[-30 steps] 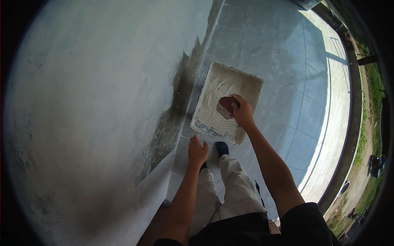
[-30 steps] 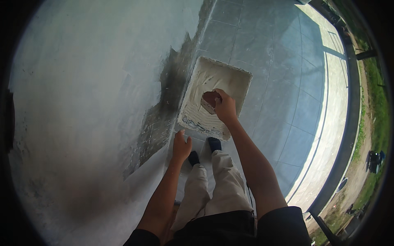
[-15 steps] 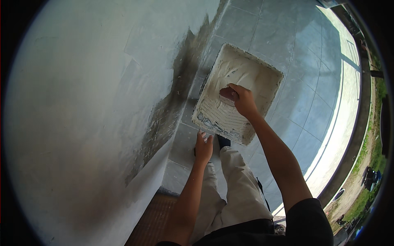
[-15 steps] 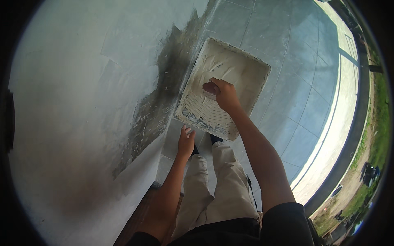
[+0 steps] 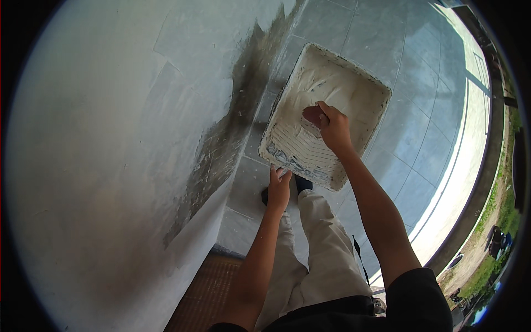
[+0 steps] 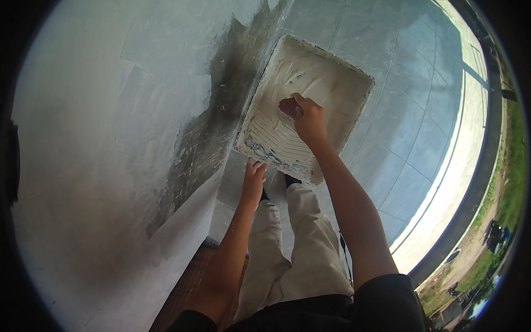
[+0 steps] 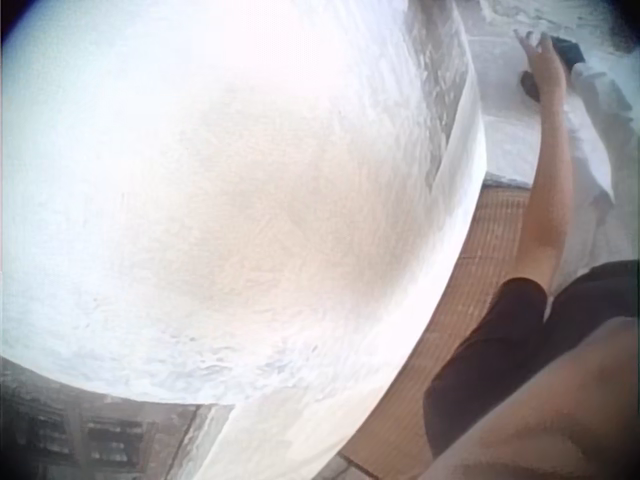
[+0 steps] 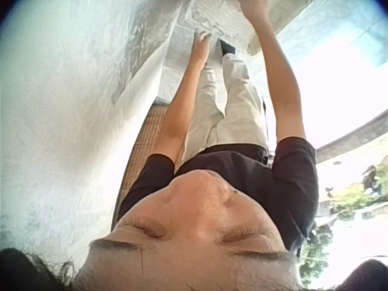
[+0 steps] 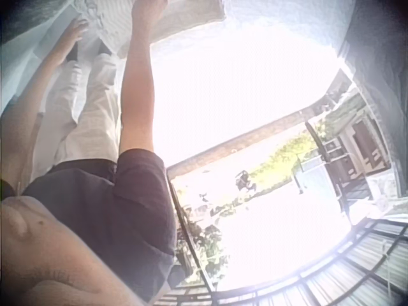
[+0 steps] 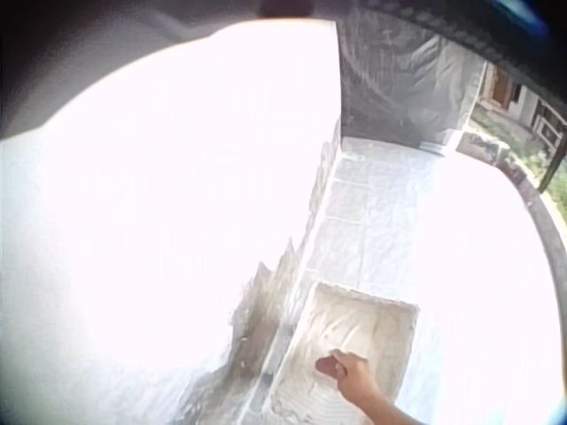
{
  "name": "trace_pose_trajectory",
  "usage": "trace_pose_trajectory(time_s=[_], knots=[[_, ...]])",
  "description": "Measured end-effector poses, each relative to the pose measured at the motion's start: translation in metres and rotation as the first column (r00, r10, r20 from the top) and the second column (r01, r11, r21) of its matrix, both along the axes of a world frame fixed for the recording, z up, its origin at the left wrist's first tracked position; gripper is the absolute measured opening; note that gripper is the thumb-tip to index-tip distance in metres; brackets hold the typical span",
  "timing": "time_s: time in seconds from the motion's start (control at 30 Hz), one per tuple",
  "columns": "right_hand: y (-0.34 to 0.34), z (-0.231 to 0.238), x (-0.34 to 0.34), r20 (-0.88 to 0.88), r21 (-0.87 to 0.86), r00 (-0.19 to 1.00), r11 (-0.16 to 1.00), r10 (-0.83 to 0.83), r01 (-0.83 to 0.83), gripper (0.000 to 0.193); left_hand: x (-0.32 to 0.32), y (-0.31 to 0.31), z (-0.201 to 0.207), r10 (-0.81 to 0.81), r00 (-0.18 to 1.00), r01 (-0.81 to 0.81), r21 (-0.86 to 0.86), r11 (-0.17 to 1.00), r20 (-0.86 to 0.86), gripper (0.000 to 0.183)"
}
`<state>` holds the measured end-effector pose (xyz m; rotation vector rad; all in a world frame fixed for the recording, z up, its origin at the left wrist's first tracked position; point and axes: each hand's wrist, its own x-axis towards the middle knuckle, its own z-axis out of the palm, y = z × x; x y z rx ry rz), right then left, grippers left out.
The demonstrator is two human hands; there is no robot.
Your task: The person applies wall putty from a bucket onto an exterior wall, then smooths it with a putty knife.
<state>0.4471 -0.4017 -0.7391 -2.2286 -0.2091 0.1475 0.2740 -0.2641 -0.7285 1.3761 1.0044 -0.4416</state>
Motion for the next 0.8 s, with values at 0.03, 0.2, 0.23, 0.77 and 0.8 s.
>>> trace_pose_trajectory(time_s=[0.03,0.2,0.23,0.77,0.8], knots=[[0.0,-0.001,-0.001,-0.011,0.002,1.0,1.0,-0.028,0.028,0.038,0.0,0.0,-0.001,0.0,1.0,0.0,-0.005,1.0,0.001,0.074],[-0.008,-0.009,-0.014,-0.09,0.014,0.988,0.991,-0.128,0.13,0.04,0.0,-0.004,0.0,0.009,1.0,-0.009,-0.029,1.0,-0.002,0.075],[-0.009,-0.01,-0.018,-0.09,-0.001,0.988,0.992,-0.129,0.13,0.041,0.0,-0.004,0.0,0.014,1.0,-0.014,-0.033,0.999,0.005,0.075],[0.012,-0.004,0.009,0.028,0.113,0.99,0.984,0.135,-0.137,0.039,-0.01,0.003,-0.002,0.017,1.0,-0.016,-0.025,1.0,0.019,0.074],[0.013,-0.006,0.01,0.026,0.112,0.991,0.984,0.134,-0.137,0.039,-0.009,0.002,-0.001,0.015,1.0,-0.014,-0.029,0.999,0.013,0.074]])
